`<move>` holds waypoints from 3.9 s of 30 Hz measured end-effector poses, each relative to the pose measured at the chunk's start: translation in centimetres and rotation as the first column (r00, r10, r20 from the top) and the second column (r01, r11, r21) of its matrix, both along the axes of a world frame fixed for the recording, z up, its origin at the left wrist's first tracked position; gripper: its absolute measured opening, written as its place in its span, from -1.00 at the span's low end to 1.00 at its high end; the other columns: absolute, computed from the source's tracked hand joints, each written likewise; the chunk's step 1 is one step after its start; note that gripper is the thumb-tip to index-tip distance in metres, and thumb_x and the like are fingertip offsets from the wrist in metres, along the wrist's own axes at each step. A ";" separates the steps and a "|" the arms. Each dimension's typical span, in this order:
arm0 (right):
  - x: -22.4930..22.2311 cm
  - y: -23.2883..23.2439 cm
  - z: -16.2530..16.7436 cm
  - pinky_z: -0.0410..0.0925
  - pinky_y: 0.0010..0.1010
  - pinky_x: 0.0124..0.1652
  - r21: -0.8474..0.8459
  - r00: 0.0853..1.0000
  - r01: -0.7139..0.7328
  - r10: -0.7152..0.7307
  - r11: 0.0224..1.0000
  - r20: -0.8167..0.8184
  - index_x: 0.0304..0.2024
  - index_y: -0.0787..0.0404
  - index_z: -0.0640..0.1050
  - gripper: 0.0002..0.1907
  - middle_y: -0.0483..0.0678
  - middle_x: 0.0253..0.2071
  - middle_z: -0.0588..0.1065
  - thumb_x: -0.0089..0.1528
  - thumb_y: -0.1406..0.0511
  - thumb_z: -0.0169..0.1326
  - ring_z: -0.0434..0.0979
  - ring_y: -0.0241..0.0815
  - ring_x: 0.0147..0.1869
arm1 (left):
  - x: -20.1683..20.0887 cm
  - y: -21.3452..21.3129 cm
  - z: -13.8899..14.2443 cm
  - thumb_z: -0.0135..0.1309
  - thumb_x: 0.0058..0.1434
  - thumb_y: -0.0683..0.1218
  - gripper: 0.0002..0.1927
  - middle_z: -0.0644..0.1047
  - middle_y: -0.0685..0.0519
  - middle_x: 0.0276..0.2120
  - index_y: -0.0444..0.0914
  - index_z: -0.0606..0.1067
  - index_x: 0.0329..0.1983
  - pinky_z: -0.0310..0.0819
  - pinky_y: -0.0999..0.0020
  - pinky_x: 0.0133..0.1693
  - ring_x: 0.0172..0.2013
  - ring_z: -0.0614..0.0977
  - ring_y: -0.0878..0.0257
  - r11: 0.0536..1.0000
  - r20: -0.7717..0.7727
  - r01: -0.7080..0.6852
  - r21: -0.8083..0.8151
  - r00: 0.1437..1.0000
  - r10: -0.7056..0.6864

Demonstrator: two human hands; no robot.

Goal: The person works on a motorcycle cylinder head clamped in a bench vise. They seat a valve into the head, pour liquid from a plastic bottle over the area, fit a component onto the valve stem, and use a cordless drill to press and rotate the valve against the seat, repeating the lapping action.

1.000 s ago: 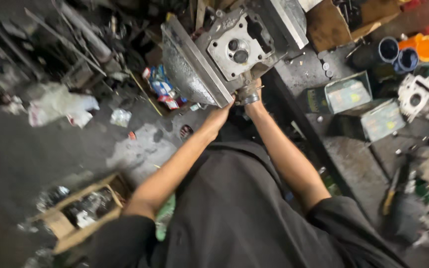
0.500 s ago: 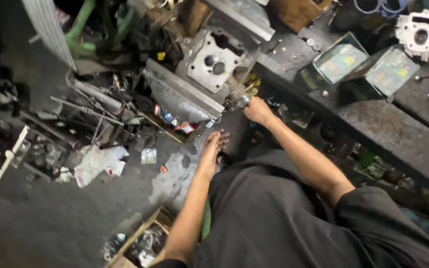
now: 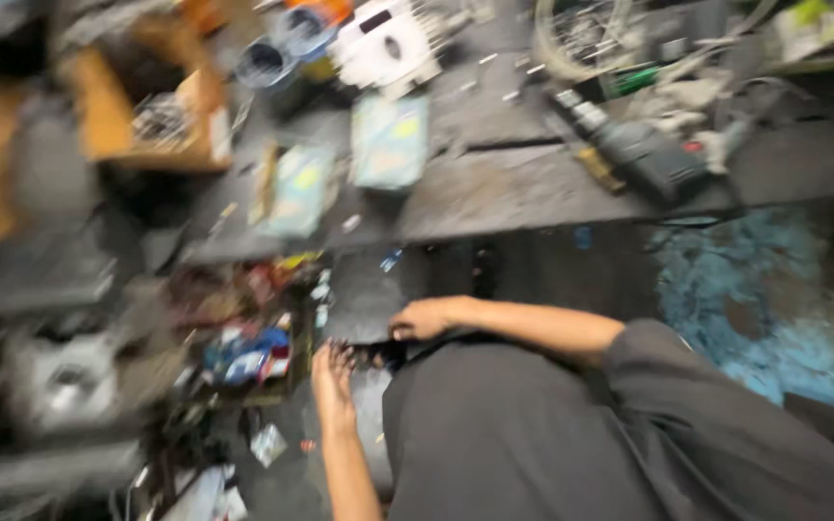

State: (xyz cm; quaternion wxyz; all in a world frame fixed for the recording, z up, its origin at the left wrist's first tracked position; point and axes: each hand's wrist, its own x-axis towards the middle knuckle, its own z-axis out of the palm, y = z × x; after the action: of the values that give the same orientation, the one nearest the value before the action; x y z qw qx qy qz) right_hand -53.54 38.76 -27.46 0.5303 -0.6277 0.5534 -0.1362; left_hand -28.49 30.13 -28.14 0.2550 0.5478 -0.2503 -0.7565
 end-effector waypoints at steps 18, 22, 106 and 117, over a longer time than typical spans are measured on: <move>-36.3 21.9 20.4 0.24 0.00 0.11 -0.617 0.370 0.575 -0.843 0.537 -0.389 0.25 0.15 0.40 -0.25 0.19 0.14 0.34 0.08 0.11 0.37 0.31 0.24 0.22 | -41.4 11.0 15.7 -0.06 0.44 -0.12 -0.75 0.63 0.04 -0.25 -0.28 0.47 0.10 0.49 0.44 -0.13 -0.26 0.57 0.37 0.491 0.120 0.777 -0.393 0.573 -0.811; -36.4 20.9 18.5 0.26 0.03 0.11 -0.559 0.327 0.586 -0.803 0.586 -0.499 0.33 0.08 0.38 -0.04 0.20 0.14 0.32 -0.08 0.09 0.44 0.31 0.25 0.23 | -41.7 10.4 16.0 -0.06 0.44 -0.11 -0.74 0.63 0.03 -0.21 -0.29 0.47 0.12 0.47 0.43 -0.09 -0.22 0.56 0.36 0.469 0.133 0.769 -0.435 0.570 -0.811; -29.8 -0.8 24.6 0.33 -0.47 -0.50 0.080 0.556 0.703 -0.616 0.707 0.558 -0.08 0.21 0.20 -0.80 -0.06 -0.35 0.48 0.46 0.30 -0.05 0.49 -0.33 -0.43 | -39.8 -0.4 16.9 0.05 0.46 0.08 -0.44 0.41 0.00 0.23 -0.23 0.19 0.38 0.47 0.41 0.05 -0.03 0.50 0.30 0.646 -0.228 0.220 -0.731 0.813 -0.535; -29.1 -0.9 26.7 0.35 -0.46 -0.47 -0.038 0.657 0.706 -0.633 0.708 0.409 -0.05 0.23 0.26 -0.82 -0.07 -0.42 0.50 0.45 0.27 -0.08 0.49 -0.36 -0.44 | -39.4 0.4 15.7 0.07 0.50 -0.09 -0.61 0.43 0.03 0.06 -0.25 0.28 0.30 0.44 0.39 0.02 -0.05 0.48 0.30 0.590 -0.140 0.168 -0.790 0.887 -0.440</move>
State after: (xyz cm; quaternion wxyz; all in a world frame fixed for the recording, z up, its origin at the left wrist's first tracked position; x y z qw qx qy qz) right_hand -82.64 37.87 -0.81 0.4716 -0.3897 0.6208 -0.4902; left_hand -67.94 30.55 -12.48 0.3624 0.2073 -0.5895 -0.6915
